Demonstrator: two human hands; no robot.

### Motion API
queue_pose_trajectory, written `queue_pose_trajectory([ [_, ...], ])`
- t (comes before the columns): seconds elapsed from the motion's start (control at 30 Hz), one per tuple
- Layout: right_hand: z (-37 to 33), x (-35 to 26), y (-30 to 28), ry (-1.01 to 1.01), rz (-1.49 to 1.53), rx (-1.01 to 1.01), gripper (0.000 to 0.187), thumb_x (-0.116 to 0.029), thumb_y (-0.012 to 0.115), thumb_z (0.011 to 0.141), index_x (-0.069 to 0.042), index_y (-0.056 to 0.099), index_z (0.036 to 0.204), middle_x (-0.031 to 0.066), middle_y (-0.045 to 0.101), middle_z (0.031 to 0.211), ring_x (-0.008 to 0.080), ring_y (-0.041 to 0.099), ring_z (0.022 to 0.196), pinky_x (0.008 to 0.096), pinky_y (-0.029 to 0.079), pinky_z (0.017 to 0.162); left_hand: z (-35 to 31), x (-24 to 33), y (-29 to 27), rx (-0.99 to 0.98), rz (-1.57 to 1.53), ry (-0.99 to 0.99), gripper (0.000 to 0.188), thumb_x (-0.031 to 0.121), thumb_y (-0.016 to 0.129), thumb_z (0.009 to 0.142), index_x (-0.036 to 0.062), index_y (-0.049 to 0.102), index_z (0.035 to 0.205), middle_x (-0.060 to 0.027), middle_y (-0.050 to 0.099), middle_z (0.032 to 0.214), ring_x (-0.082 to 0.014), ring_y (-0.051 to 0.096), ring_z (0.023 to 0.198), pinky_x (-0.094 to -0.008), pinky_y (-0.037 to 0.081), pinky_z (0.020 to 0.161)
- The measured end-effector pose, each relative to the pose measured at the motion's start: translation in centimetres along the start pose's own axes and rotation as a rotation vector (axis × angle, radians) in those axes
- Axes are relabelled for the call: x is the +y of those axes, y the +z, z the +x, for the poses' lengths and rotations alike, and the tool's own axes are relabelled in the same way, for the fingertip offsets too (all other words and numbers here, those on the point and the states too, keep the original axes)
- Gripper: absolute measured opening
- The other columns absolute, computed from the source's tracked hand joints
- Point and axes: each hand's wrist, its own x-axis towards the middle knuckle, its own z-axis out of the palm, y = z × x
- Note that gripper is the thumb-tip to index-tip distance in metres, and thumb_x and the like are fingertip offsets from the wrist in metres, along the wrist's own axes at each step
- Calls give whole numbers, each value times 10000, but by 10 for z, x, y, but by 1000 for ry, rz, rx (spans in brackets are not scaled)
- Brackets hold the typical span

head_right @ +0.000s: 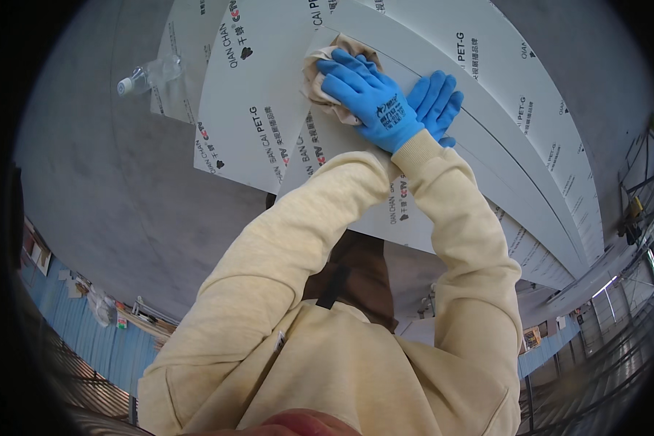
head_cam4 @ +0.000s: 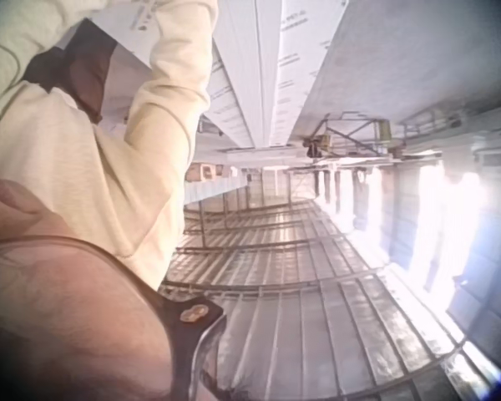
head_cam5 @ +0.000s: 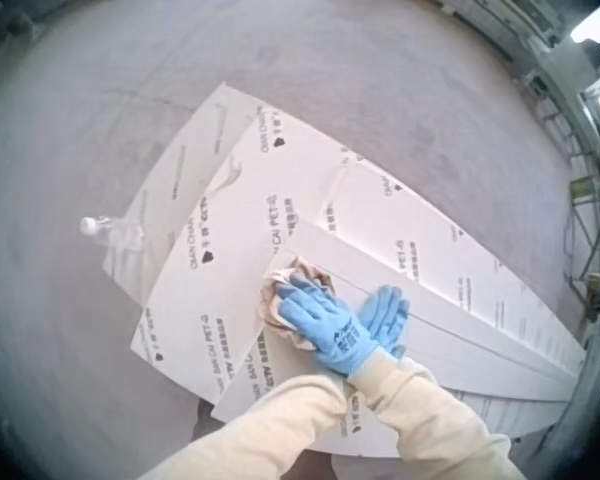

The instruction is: The person wipes the surface of several white panels with a cloth. They occasionally reposition the panels and re-wet the cloth from a bottle to continue cleaning different sections.

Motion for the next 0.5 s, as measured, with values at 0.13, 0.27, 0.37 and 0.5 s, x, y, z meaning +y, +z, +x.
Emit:
queue_pose_trajectory([
  [0.13, 33, -2, 11, -36, 33, 115, 418, -113, 680, 901, -132, 621, 1315, 98, 558, 1492, 337, 463, 1440, 475, 427, 1152, -1, 0, -6, 30, 23, 0, 791, 539, 438, 1008, 14, 321, 1588, -264, 226, 1668, -459, 167, 1556, -541, 139, 1274],
  [0.27, 54, -8, 22, -32, 30, 180, 390, -118, 675, 924, -145, 631, 1311, 100, 576, 1465, 335, 503, 1405, 464, 444, 1130, -1, -6, -11, -9, -82, 26, 777, 539, 421, 1024, 31, 301, 1600, -245, 200, 1682, -438, 143, 1567, -519, 122, 1283],
  [0.37, 23, -14, 12, -12, 38, 146, 374, -135, 682, 930, -148, 632, 1300, 104, 580, 1458, 342, 508, 1399, 466, 447, 1128, -2, -4, -13, 1, -83, 0, 803, 566, 413, 1021, 35, 277, 1607, -240, 190, 1685, -433, 134, 1570, -512, 104, 1290],
  [0.5, 16, -17, 10, 56, 202, 81, 372, -130, 665, 949, -146, 627, 1319, 136, 582, 1446, 354, 535, 1368, 429, 439, 1134, 0, -1, -6, 14, -96, -18, 824, 586, 413, 1013, 38, 263, 1609, -236, 167, 1692, -428, 113, 1574, -506, 86, 1296],
])
